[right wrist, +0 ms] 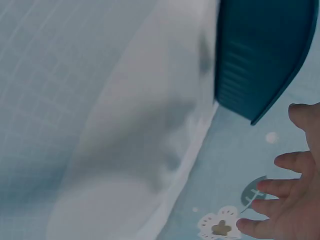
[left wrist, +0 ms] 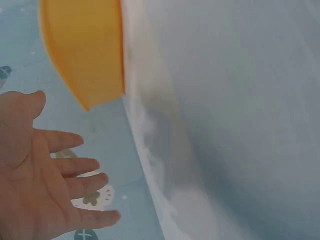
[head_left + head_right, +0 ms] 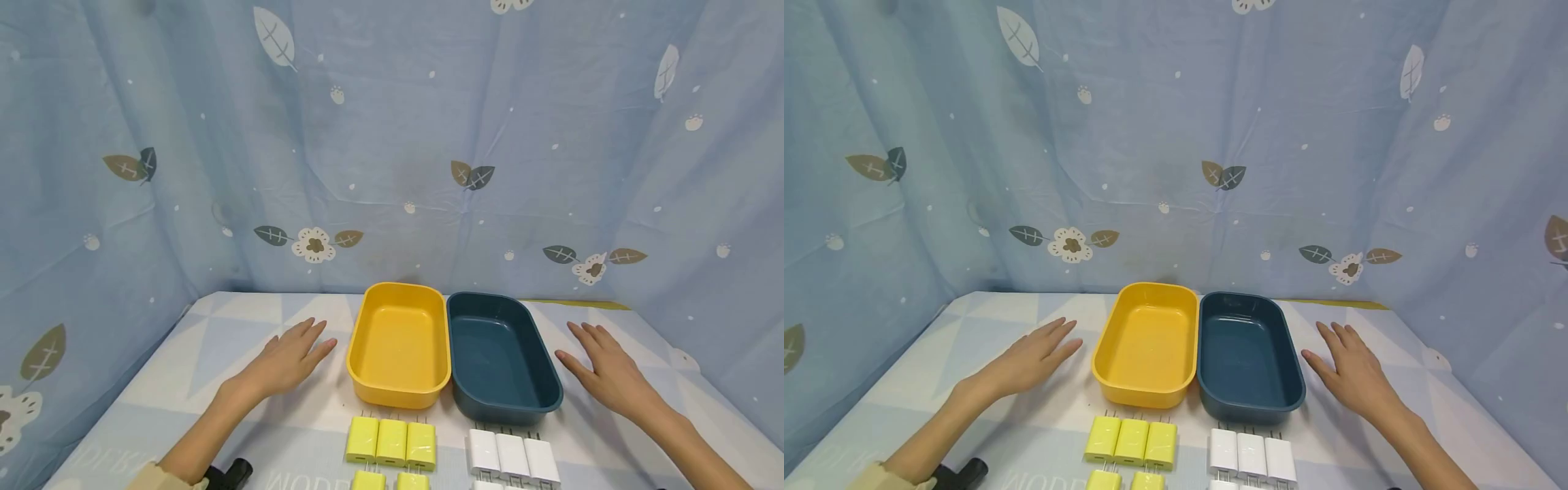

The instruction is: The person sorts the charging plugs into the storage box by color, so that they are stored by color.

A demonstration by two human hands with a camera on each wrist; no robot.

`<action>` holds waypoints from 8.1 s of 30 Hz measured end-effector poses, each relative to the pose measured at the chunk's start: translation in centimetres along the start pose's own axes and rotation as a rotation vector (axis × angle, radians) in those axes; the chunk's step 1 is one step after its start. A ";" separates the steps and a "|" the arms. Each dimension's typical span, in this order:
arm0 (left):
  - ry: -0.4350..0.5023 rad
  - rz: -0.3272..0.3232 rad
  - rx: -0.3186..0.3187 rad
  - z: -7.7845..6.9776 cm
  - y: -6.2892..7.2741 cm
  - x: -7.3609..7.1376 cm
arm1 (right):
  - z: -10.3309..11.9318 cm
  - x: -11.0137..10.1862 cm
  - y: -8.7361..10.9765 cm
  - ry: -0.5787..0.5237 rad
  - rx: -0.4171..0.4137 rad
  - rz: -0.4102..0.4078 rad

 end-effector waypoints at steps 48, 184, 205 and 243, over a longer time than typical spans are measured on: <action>0.510 -0.078 0.004 -2.7 -1.6 0.7 | 10.7 -1.6 5.0 -0.099 -0.270 -0.115; 1.067 -0.030 -0.095 -1.3 -1.8 2.5 | 17.0 5.9 7.5 -0.335 -0.189 0.638; 1.084 -0.023 -0.079 -1.1 -1.8 2.5 | 18.0 2.0 8.1 -0.488 -0.345 0.489; 1.081 -0.027 -0.088 -1.0 -1.7 2.6 | 21.8 5.5 0.1 -0.466 -0.273 0.334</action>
Point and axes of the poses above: each hand's wrist, its own y-axis away from the middle knuckle, its own x-axis out of the palm, z = x × y, the point moved 3 cm from there along -y, towards the middle knuckle, and after that the axes turned 14 degrees about x, right-handed, at the moved point
